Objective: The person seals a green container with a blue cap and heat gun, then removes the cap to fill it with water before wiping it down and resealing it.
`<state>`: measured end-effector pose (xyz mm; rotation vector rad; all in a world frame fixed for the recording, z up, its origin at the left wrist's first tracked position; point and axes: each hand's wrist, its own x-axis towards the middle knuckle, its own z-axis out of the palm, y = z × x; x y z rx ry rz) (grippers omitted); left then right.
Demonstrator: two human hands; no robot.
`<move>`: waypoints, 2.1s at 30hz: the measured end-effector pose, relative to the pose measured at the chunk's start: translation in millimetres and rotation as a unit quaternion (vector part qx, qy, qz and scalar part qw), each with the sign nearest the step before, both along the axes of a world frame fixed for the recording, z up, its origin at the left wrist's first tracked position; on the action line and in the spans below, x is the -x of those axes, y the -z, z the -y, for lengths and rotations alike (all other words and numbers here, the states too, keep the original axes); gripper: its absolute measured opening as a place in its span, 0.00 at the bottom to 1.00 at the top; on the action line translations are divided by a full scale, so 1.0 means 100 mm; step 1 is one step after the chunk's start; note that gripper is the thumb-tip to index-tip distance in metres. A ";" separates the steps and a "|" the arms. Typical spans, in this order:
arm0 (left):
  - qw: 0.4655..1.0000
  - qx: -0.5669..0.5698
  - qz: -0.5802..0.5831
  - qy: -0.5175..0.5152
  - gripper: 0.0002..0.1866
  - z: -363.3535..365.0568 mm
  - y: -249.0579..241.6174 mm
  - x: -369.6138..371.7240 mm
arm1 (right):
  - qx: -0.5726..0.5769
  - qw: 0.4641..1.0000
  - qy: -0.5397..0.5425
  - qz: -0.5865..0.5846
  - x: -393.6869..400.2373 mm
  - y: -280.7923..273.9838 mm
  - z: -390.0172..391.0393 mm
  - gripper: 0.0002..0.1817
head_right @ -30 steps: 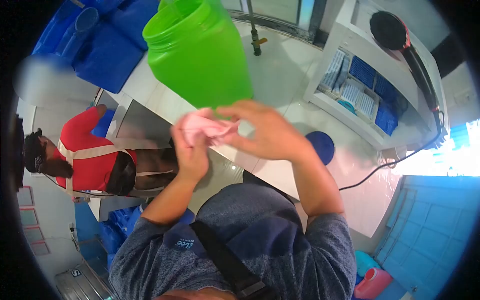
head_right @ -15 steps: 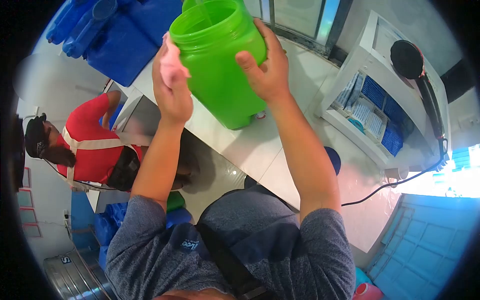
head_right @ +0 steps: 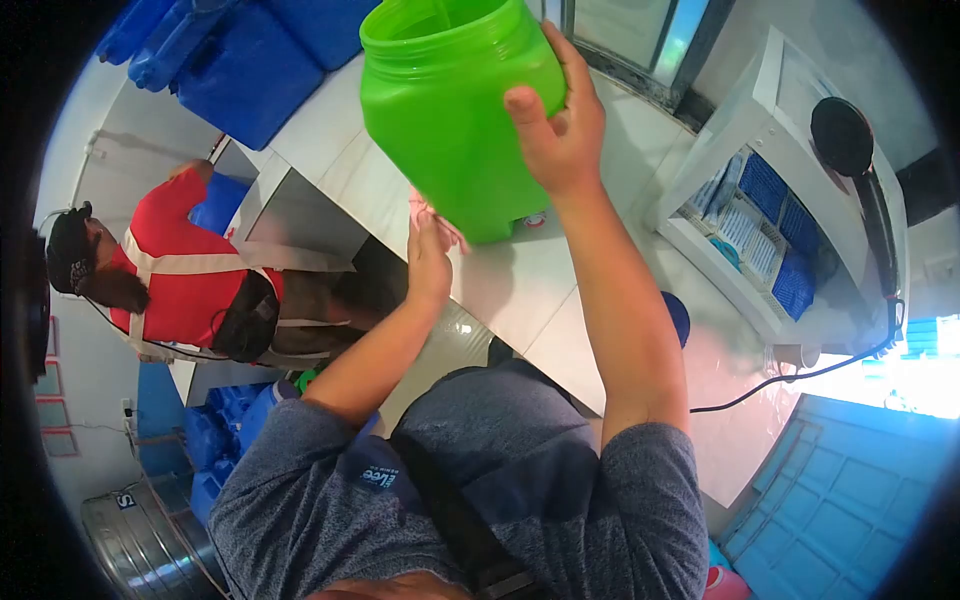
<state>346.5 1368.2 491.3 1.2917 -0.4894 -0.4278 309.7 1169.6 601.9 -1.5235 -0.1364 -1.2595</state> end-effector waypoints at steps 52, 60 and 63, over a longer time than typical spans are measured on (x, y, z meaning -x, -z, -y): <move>0.982 -0.111 -0.149 -0.038 0.32 0.37 0.15 -1.19 | -0.010 1.000 0.018 -0.009 -0.01 0.00 -0.04 0.51; 0.989 0.053 0.131 -0.034 0.24 0.88 -1.55 -1.91 | -0.014 1.000 0.010 -0.012 -0.01 -0.01 -0.03 0.51; 0.998 0.045 0.030 -0.014 0.25 1.09 -1.42 -2.39 | -0.010 1.000 0.016 -0.012 -0.02 0.00 -0.02 0.51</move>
